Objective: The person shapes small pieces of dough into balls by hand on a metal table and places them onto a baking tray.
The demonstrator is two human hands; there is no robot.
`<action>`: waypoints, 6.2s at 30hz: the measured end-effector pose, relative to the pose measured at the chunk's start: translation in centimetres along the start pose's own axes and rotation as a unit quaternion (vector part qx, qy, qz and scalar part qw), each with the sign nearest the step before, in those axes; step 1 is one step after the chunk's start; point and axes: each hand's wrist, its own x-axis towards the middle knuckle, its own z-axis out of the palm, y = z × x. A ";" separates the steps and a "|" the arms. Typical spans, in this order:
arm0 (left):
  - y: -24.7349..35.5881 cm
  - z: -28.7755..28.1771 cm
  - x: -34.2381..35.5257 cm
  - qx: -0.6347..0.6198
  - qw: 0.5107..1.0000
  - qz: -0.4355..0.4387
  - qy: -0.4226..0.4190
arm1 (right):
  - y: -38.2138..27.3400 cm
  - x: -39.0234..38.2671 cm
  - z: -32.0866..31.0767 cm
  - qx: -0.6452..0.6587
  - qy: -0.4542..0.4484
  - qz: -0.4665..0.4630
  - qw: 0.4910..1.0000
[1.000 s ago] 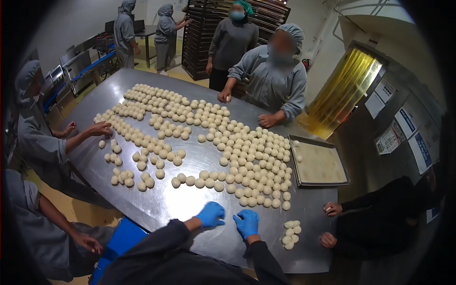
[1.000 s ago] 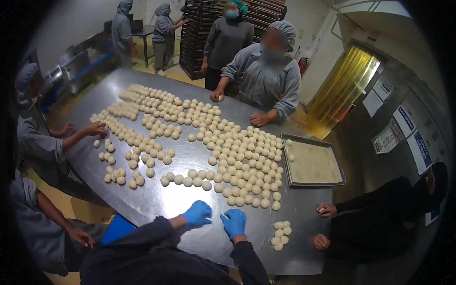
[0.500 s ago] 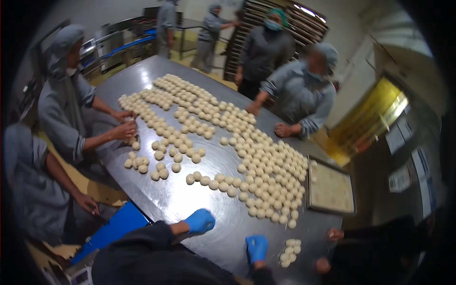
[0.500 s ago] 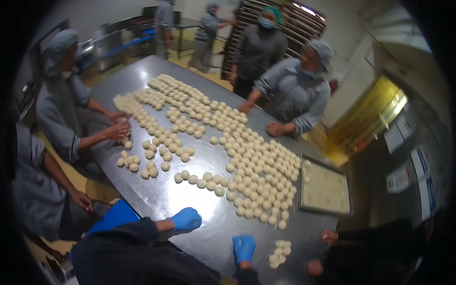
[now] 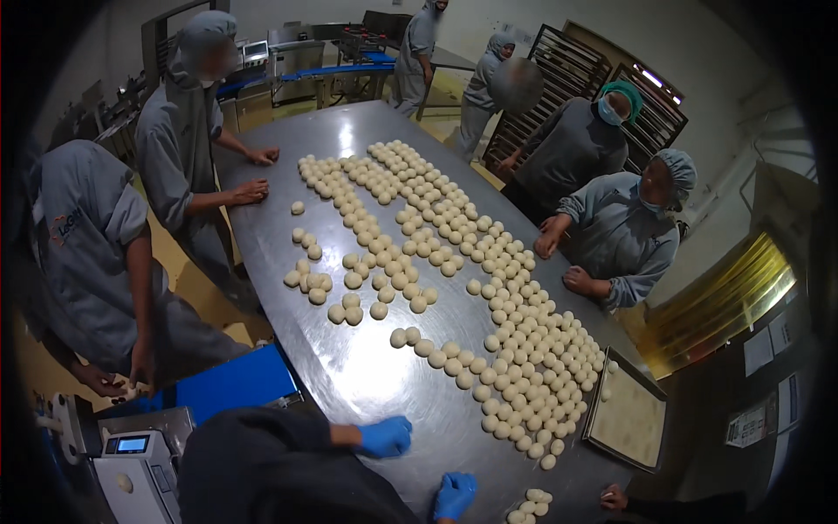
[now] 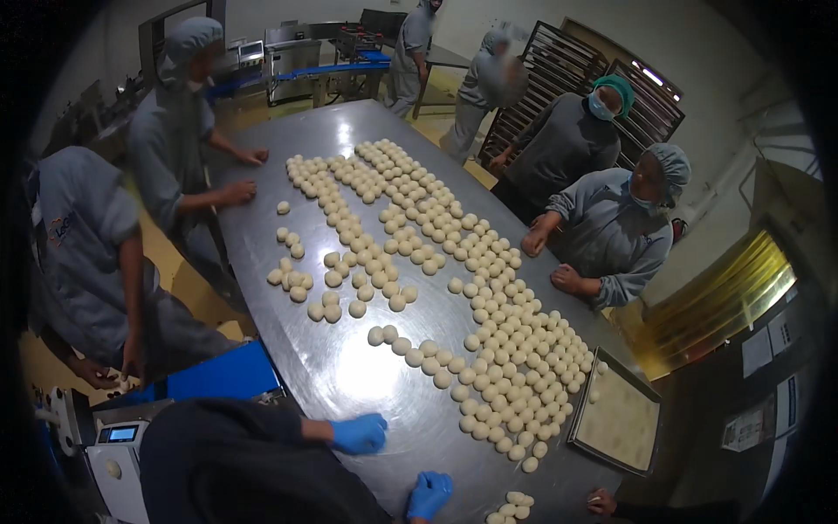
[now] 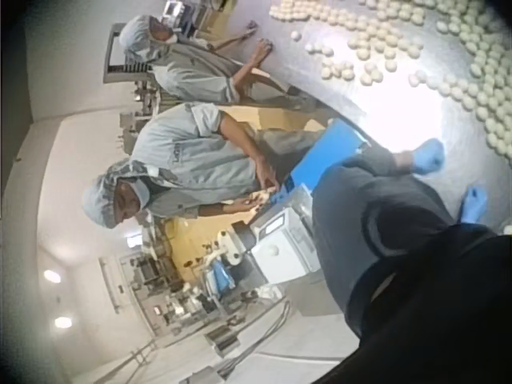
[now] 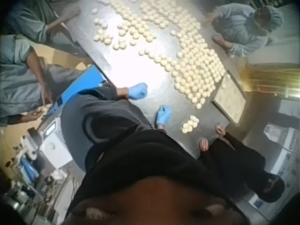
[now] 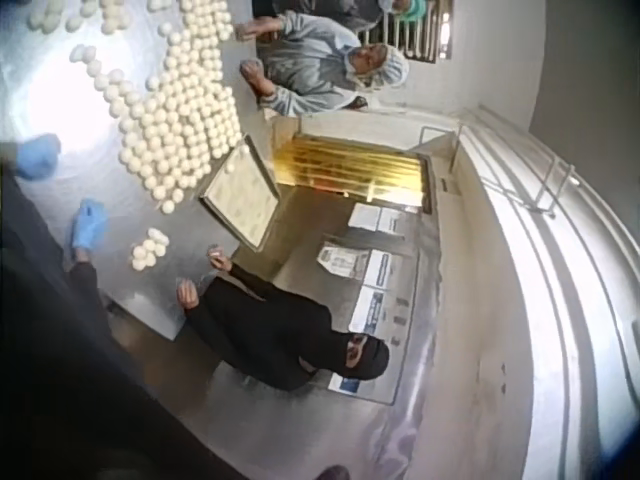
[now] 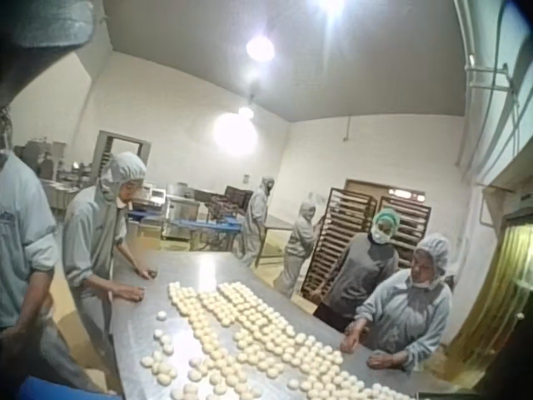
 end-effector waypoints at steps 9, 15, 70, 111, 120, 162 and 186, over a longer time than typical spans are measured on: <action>-4.4 -3.3 2.1 0.073 0.992 -0.102 0.006 | 2.4 4.0 -1.3 -0.026 -0.036 0.127 0.991; -1.8 1.6 6.6 -0.063 0.996 0.024 0.059 | -0.7 6.6 4.2 -0.047 -0.036 0.010 0.998; -1.3 -5.1 5.6 0.038 0.985 -0.149 -0.072 | 2.3 5.8 -2.3 -0.087 -0.028 0.105 0.990; 2.0 2.1 5.0 0.048 0.999 -0.001 -0.026 | -0.1 4.1 3.1 -0.013 -0.020 0.024 0.999; -0.8 -3.1 3.1 0.056 0.986 -0.119 -0.100 | 2.2 4.7 -1.4 -0.079 -0.092 0.118 0.986; 1.0 -5.6 0.1 0.093 0.966 -0.238 0.028 | 0.3 7.5 -2.7 -0.008 -0.198 0.205 0.958; -4.7 -6.5 14.8 -0.152 0.929 -0.232 0.244 | -0.7 3.9 4.1 -0.009 0.126 0.201 0.971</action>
